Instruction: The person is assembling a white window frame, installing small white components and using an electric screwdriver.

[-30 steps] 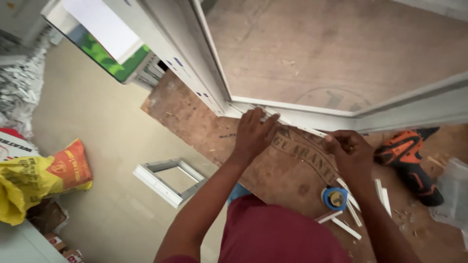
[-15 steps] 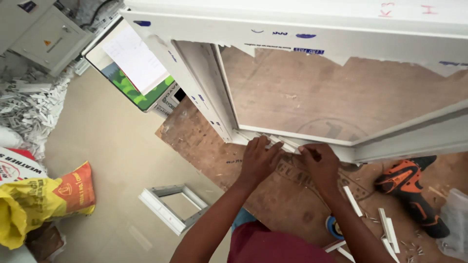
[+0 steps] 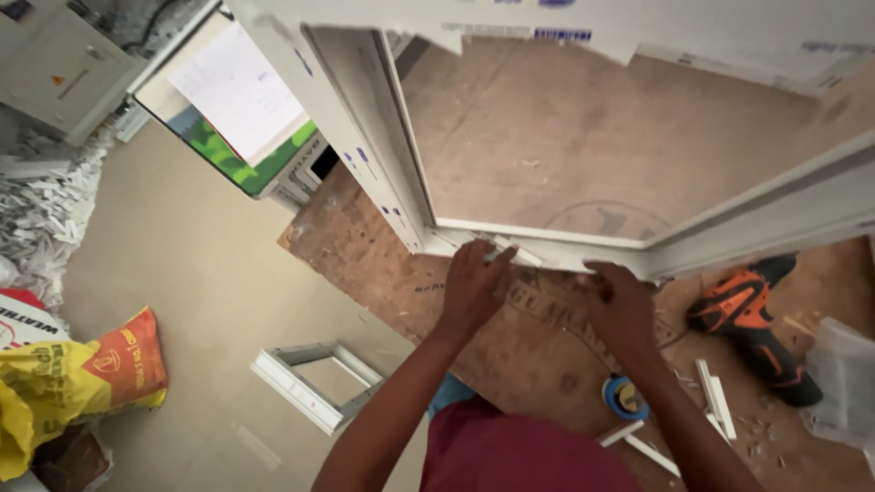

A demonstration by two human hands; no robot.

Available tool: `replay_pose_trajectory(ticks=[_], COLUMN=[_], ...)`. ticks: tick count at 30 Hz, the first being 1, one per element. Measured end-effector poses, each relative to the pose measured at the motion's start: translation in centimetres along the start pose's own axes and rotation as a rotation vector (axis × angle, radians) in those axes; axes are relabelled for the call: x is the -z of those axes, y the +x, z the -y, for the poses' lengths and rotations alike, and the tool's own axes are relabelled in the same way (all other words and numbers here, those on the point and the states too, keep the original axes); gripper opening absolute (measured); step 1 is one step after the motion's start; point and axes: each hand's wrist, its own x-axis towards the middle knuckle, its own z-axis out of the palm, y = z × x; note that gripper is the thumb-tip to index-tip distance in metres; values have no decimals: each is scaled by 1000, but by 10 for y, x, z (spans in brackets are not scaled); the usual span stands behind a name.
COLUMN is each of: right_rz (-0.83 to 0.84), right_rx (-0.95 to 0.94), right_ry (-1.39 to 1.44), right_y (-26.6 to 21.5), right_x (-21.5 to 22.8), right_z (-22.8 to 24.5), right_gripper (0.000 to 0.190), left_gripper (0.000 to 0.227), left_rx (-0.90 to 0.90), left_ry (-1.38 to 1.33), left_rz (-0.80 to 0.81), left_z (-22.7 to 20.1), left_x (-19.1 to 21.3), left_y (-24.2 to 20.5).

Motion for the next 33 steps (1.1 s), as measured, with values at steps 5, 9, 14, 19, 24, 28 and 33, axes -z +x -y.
replay_pose_trajectory(ticks=[5, 9, 14, 19, 24, 28, 33], right_rz=[366, 365, 151, 205, 93, 80, 186], right_rx=[-265, -156, -132, -273, -170, 186, 417], right_ry=[-731, -814, -595, -590, -290, -156, -183], right_y=[-69, -115, -133, -146, -133, -113, -87], right_x=[53, 59, 66, 67, 79, 90, 98], right_z=[18, 3, 3, -21, 27, 110, 176], right_gripper=[78, 76, 72, 64, 54, 53, 48], left_gripper=[37, 35, 30, 30, 34, 44, 41], left_rx=[-60, 99, 207, 287, 345, 510, 503], left_ry=[-76, -235, -626, -831, -922, -1363, -1377], left_rz=[-30, 90, 280, 429, 564, 716, 704], left_z=[-21, -52, -94, -94, -97, -118, -114], left_x=[24, 20, 20, 4, 10, 46, 124], left_y=[-11, -44, -59, -76, -68, -29, 25])
